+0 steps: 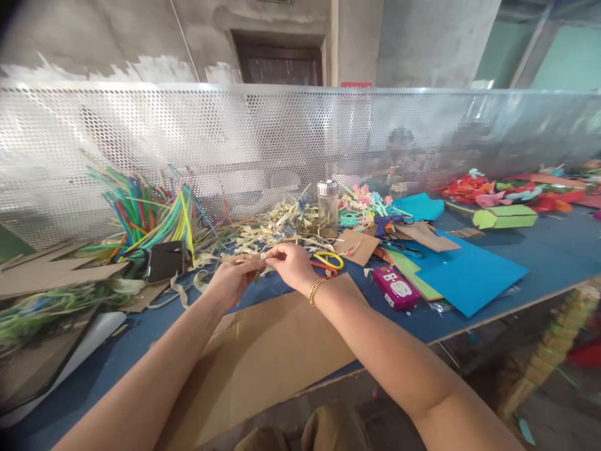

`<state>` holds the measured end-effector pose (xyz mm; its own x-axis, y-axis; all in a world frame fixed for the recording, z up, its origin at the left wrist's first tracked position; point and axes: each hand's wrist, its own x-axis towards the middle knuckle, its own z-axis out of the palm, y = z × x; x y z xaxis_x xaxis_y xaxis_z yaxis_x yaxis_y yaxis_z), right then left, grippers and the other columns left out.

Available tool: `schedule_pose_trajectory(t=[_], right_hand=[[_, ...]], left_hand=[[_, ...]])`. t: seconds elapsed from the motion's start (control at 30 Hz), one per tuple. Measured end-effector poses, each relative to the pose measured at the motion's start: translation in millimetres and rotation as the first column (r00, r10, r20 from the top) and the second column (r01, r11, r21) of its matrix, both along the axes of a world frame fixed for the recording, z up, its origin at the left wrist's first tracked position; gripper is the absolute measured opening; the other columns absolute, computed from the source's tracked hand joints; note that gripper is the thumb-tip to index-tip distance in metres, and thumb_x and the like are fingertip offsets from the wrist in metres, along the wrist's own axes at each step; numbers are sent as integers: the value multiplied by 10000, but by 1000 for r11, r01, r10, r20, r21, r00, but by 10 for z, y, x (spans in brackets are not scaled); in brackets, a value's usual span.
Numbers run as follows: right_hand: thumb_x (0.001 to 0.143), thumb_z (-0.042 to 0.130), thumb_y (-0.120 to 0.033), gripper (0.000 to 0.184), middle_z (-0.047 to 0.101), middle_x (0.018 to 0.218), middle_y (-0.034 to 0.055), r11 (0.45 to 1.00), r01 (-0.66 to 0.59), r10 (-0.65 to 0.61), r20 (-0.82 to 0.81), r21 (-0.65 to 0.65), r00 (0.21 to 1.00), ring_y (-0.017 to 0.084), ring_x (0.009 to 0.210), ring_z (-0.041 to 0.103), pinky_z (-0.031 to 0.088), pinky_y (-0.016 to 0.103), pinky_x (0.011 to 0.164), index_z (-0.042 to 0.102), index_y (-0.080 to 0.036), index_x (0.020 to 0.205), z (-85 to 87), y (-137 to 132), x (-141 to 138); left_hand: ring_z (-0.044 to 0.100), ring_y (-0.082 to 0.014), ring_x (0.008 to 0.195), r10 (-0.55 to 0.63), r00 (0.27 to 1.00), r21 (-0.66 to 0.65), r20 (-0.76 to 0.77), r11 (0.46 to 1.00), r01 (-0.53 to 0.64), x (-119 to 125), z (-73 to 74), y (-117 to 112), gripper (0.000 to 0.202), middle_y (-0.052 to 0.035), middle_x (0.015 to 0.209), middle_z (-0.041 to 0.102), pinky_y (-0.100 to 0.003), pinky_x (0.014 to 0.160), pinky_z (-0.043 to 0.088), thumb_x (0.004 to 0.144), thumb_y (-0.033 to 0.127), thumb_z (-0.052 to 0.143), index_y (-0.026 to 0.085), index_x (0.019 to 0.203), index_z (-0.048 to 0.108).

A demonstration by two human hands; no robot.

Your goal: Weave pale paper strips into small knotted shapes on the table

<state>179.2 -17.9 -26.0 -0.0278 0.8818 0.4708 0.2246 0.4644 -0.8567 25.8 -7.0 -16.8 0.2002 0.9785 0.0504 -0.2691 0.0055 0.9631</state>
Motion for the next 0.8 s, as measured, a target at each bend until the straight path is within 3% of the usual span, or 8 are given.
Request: schedule_pose_trajectory(t=[0.2,0.33,0.53,0.63,0.73,0.8], right_hand=[[674,714,-252,205,671,790,18,999,-34,30,-87,-40,996,130,722,625,507,255,693,626,-166,838,51,4,27],[752,643,-303,162,691,815,31,992,-78,80,20,-96,997,125,737,617,476,248,707,674,-160,822,113,-6,85],[709,644,-300,164,613,629,-6,990,-42,59,122,-132,991,93,585,503,369,212,564,659,-137,695,128,8,149],[695,626,-309,180,557,575,-27,984,-36,53,92,-174,994,77,542,436,325,211,540,637,-134,658,123,23,183],[680,613,-303,176,543,564,-30,977,-44,56,53,-207,997,75,535,420,320,218,550,628,-132,641,122,29,207],[674,609,-299,173,528,555,-33,975,-58,71,50,-215,996,74,533,412,317,218,550,615,-134,623,127,22,209]], left_hand=[[573,-129,655,-4,1000,31,11,1000,4,-7,16,6,163,-14,644,628,-262,669,433,515,178,792,146,583,648],[560,-120,630,-30,998,45,-46,998,32,-5,23,-10,155,-4,619,607,-254,644,432,529,180,787,147,571,642],[563,-111,620,-140,987,-40,-79,990,137,-11,14,-44,173,-2,619,605,-254,663,456,560,200,803,147,595,643],[602,-129,685,-235,968,-121,-85,967,224,-60,38,-49,180,-26,718,653,-263,688,471,620,262,788,162,731,688],[632,-157,795,-277,956,-190,-91,948,257,-104,69,-47,309,-57,914,689,-265,696,477,675,345,747,203,944,696],[628,-152,797,-273,956,-203,-106,947,248,-112,76,-49,314,-58,930,684,-251,681,473,685,372,735,205,947,689]])
